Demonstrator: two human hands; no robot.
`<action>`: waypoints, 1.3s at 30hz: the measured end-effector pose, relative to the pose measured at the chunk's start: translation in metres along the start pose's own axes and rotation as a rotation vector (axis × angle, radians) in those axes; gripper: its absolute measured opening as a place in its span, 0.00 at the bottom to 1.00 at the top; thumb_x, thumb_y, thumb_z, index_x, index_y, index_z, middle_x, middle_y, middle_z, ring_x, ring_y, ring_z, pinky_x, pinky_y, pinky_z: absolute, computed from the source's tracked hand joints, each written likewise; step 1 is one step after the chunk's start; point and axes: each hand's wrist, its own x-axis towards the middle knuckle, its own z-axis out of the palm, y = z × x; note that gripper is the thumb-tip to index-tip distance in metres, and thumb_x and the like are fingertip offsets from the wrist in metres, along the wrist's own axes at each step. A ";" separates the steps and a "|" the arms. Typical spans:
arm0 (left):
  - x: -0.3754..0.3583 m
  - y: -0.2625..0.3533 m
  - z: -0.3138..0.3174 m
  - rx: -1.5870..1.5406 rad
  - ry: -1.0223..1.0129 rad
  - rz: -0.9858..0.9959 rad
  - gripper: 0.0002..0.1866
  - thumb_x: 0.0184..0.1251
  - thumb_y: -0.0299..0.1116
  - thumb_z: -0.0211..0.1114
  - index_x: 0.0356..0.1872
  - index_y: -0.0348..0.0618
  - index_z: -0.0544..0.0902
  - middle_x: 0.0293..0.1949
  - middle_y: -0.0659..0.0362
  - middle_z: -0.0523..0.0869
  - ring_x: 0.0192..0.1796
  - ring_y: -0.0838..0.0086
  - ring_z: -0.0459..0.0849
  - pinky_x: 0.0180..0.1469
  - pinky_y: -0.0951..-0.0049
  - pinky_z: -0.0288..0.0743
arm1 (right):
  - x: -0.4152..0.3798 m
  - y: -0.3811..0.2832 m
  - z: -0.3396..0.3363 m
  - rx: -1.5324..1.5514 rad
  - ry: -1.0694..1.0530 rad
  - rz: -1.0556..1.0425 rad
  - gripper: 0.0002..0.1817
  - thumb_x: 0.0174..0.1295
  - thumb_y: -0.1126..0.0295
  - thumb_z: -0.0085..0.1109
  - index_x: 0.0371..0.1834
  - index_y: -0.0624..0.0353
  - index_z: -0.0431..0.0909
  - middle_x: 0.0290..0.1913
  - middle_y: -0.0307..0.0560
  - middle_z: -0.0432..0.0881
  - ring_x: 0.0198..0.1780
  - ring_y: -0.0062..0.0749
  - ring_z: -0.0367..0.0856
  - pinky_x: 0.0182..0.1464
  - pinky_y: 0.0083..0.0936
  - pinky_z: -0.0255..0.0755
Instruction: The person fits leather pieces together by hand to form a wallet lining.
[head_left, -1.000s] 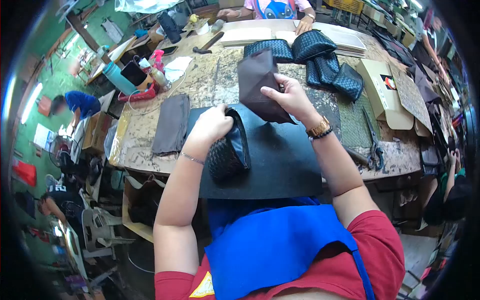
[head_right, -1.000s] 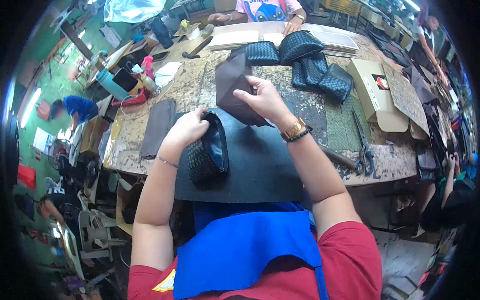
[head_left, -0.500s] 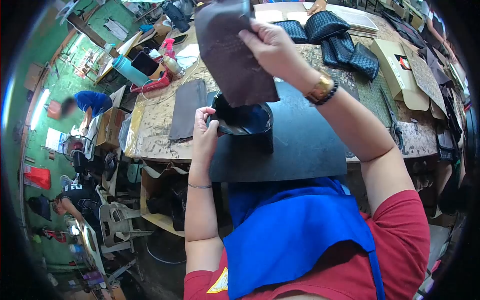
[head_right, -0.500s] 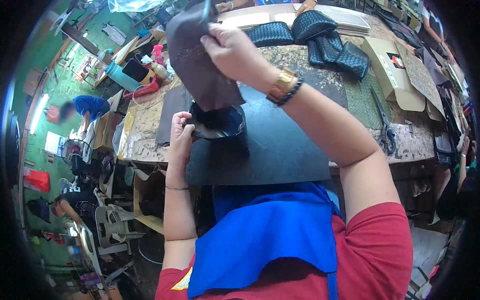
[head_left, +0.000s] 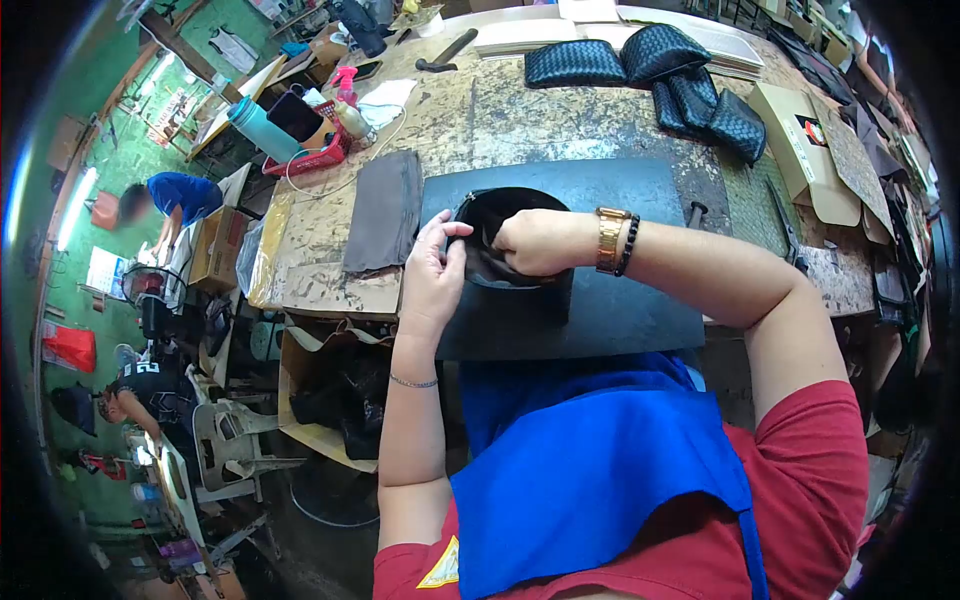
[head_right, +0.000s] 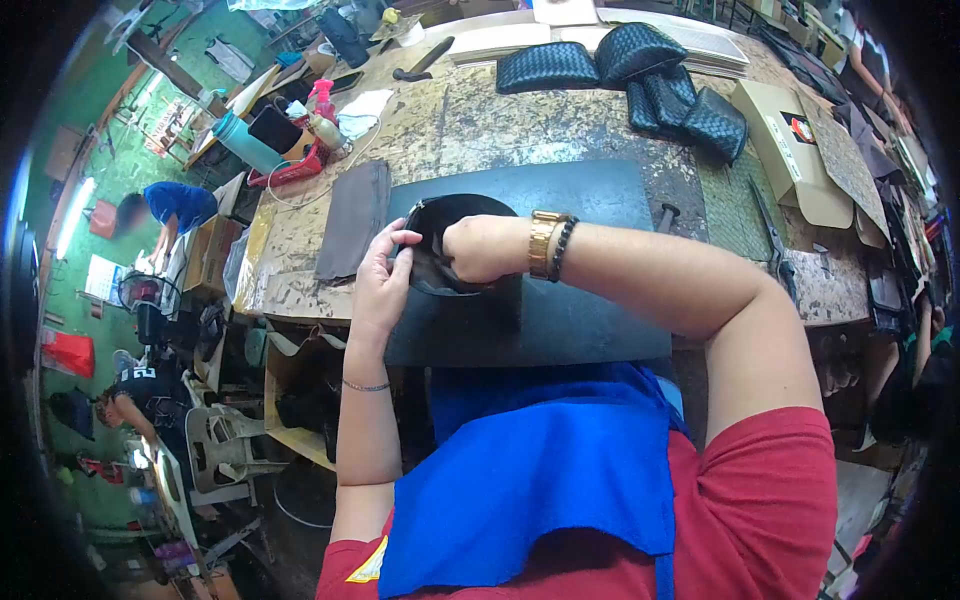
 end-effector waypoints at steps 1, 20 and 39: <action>0.000 0.004 0.001 0.121 0.027 0.089 0.09 0.69 0.30 0.63 0.45 0.40 0.84 0.63 0.48 0.79 0.64 0.63 0.79 0.62 0.68 0.71 | 0.001 -0.002 0.002 0.052 0.073 -0.006 0.12 0.57 0.69 0.53 0.32 0.66 0.84 0.33 0.65 0.85 0.40 0.58 0.86 0.44 0.45 0.78; 0.007 0.019 0.005 0.285 0.002 0.065 0.12 0.58 0.33 0.66 0.39 0.35 0.85 0.60 0.44 0.82 0.56 0.50 0.84 0.58 0.61 0.77 | -0.005 0.015 -0.004 0.179 0.592 -0.151 0.13 0.61 0.63 0.66 0.39 0.61 0.79 0.37 0.56 0.82 0.44 0.51 0.83 0.48 0.40 0.76; 0.046 -0.026 -0.014 0.024 -0.259 0.049 0.08 0.58 0.25 0.64 0.37 0.33 0.85 0.29 0.65 0.84 0.32 0.86 0.75 0.36 0.80 0.71 | -0.004 0.048 -0.013 0.222 0.365 -0.126 0.14 0.64 0.60 0.65 0.37 0.62 0.86 0.32 0.55 0.87 0.34 0.43 0.86 0.40 0.32 0.77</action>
